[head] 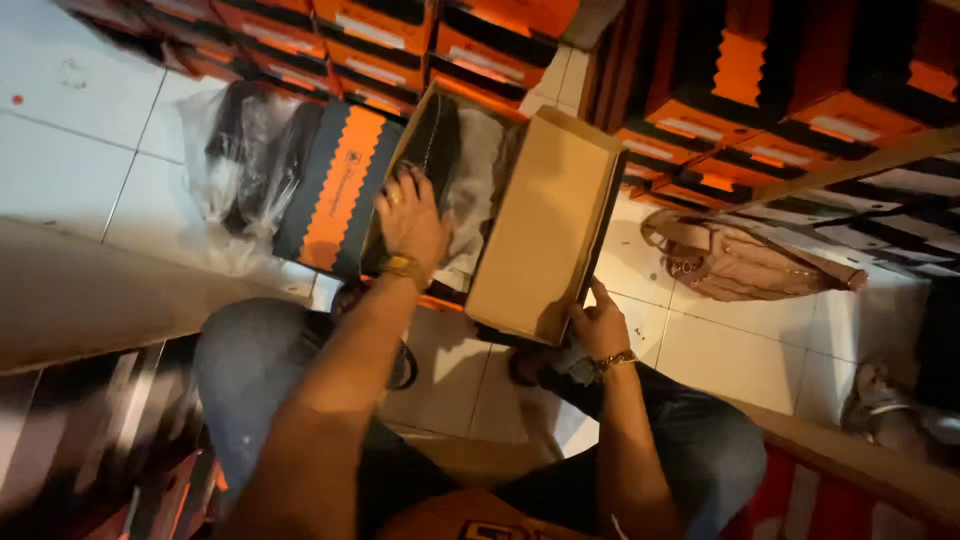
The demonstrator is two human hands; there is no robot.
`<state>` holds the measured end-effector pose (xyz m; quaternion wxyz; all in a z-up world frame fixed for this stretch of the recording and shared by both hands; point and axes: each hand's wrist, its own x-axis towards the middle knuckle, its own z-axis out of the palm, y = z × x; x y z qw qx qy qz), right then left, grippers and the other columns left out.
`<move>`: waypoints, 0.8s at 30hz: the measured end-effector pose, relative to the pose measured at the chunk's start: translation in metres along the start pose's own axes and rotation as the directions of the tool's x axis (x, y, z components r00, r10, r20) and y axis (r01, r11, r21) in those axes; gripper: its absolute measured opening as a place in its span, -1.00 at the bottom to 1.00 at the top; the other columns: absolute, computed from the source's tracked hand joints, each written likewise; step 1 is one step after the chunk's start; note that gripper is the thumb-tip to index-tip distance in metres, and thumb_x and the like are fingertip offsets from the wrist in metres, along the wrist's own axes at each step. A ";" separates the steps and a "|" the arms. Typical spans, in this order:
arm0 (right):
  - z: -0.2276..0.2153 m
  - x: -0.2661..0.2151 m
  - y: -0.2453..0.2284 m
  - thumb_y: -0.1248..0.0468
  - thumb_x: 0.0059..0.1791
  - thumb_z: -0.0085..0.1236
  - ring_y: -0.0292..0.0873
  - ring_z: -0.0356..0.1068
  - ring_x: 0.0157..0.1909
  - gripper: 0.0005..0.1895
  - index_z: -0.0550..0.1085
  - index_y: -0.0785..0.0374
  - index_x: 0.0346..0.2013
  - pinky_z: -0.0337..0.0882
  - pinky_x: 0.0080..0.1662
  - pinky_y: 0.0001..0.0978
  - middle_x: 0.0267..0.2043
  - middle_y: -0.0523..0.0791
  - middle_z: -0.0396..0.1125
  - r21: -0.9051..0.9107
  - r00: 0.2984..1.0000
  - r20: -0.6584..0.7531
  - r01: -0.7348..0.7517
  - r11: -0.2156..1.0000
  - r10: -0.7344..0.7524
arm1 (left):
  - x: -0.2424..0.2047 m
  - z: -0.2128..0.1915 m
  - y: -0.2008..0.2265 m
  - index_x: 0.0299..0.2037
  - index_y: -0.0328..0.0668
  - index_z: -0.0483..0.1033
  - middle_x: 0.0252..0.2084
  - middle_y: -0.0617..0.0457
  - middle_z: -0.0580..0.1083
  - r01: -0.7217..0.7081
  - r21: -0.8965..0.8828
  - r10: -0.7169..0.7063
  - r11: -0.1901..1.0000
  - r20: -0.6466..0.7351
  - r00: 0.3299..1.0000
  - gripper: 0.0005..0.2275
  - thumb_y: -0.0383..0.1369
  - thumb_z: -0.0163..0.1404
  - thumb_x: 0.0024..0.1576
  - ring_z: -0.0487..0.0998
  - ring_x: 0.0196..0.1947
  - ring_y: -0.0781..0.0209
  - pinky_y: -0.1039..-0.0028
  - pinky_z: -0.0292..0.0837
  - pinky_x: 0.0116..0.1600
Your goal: The person takes shoes out of boxes, wipes them with a cloth, and places them back into the boxes or onto a stack.
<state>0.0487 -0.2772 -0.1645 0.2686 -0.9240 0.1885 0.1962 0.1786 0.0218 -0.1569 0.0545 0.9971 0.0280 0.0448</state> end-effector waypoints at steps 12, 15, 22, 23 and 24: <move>-0.076 -0.093 -0.180 -0.06 -0.15 0.27 0.18 0.53 -0.14 -0.33 0.28 0.25 0.06 0.51 -0.07 -0.05 -0.24 0.22 0.47 0.444 0.971 0.204 0.022 0.896 -0.125 | -0.036 0.032 0.037 0.18 -0.09 0.34 0.55 0.02 0.06 -0.111 -0.278 0.122 0.954 0.023 0.992 -0.57 -0.23 0.01 0.09 -0.08 0.55 -0.04 -0.08 -0.03 0.39; -0.024 -0.079 -0.181 -0.29 -0.04 0.07 0.27 0.52 -0.12 -0.36 0.23 0.07 0.06 0.47 -0.02 0.04 -0.32 0.17 0.51 0.186 0.949 0.251 0.145 0.972 -0.189 | -0.013 0.041 0.014 0.38 0.14 0.24 0.44 0.16 0.21 -0.266 0.193 0.284 0.945 -0.071 0.956 -0.56 -0.27 -0.14 0.25 -0.04 0.55 0.14 0.06 -0.08 0.47; 0.036 -0.046 -0.123 -0.20 -0.05 0.22 0.30 0.49 0.03 0.04 -0.22 -0.38 0.55 0.44 0.16 0.08 -0.23 0.20 0.52 0.111 0.945 0.276 0.149 0.983 -0.175 | 0.030 -0.023 -0.072 0.15 0.09 0.57 0.40 -0.16 0.32 0.795 -0.591 0.186 -0.137 0.773 0.607 -0.22 0.42 -0.44 0.09 0.12 0.52 -0.11 -0.24 -0.61 0.45; 0.041 -0.042 -0.120 -0.20 -0.05 0.22 0.30 0.49 0.03 0.04 -0.22 -0.38 0.55 0.44 0.16 0.08 -0.23 0.20 0.52 0.109 0.947 0.270 0.151 0.982 -0.176 | 0.028 -0.042 -0.066 0.15 0.09 0.57 0.40 -0.16 0.32 0.792 -0.595 0.189 -0.138 0.769 0.611 -0.22 0.42 -0.44 0.09 0.12 0.52 -0.11 -0.24 -0.61 0.45; 0.045 -0.038 -0.118 -0.18 -0.05 0.24 0.25 0.51 0.01 0.04 -0.19 -0.33 0.55 0.45 0.13 0.05 -0.26 0.13 0.53 0.104 0.947 0.260 0.167 0.981 -0.188 | 0.027 -0.061 -0.059 0.07 0.06 0.60 0.21 -0.13 0.44 0.689 -0.692 0.124 0.215 0.719 0.683 -0.32 0.36 -0.23 0.06 0.34 0.32 -0.14 -0.17 -0.11 0.27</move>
